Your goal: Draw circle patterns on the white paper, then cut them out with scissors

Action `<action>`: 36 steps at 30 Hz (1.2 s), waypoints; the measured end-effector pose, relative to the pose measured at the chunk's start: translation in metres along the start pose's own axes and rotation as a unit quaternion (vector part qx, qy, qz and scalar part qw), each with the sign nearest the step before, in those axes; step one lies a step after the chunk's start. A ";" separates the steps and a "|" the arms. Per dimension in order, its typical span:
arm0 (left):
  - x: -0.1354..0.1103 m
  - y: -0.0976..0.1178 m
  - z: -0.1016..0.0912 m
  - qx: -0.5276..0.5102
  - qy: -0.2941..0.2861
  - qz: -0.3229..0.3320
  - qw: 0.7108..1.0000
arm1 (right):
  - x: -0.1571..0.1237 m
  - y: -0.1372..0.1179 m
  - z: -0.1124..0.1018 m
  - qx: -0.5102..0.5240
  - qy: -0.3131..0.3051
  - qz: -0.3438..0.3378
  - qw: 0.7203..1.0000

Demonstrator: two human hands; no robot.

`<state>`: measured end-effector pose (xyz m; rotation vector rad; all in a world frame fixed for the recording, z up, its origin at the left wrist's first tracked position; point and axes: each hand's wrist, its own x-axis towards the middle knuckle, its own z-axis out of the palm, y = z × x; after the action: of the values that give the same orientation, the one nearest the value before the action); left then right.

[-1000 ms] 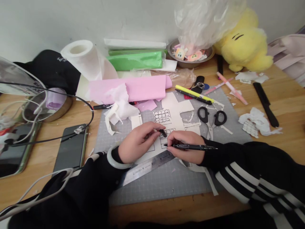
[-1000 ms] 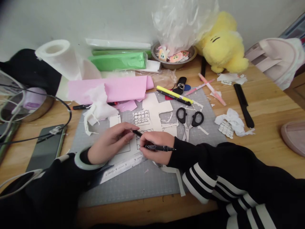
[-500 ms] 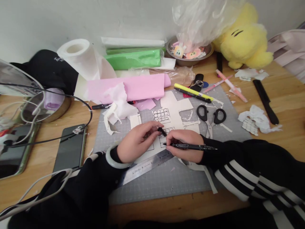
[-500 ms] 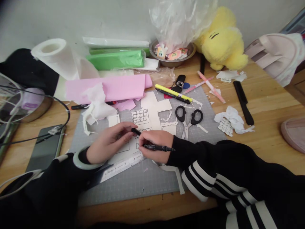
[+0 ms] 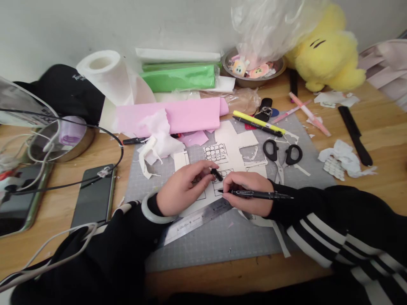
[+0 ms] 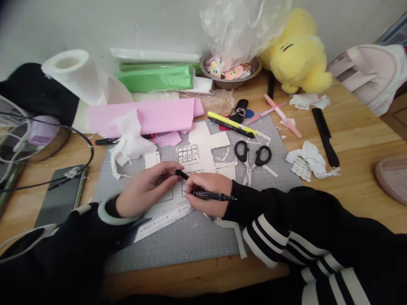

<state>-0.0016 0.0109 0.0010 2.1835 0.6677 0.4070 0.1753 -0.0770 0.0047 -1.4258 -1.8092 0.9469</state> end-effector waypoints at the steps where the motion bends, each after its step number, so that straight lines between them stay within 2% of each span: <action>1: 0.000 0.000 0.000 -0.001 0.000 0.000 1.000 | 0.000 0.000 0.000 -0.001 -0.001 0.000 1.000; 10: 0.001 0.001 0.000 0.001 0.009 0.011 1.000 | 0.000 0.000 0.000 -0.003 0.005 -0.001 1.000; 24: 0.001 0.000 0.000 -0.016 0.019 0.023 0.999 | 0.002 -0.001 -0.003 -0.023 0.103 0.042 0.993; 27: 0.001 0.000 0.000 -0.017 0.024 0.020 0.999 | 0.001 0.001 -0.001 -0.049 0.079 0.016 0.996; 32: 0.000 -0.001 0.001 -0.026 0.028 0.016 0.999 | -0.003 0.008 0.005 -0.137 0.038 -0.081 0.987; 36: 0.000 -0.002 0.001 -0.018 0.030 0.009 0.999 | -0.004 0.015 0.010 -0.186 0.039 -0.121 0.974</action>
<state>-0.0018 0.0110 -0.0009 2.1516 0.6683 0.4933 0.1759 -0.0797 -0.0136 -1.3902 -2.1198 0.4372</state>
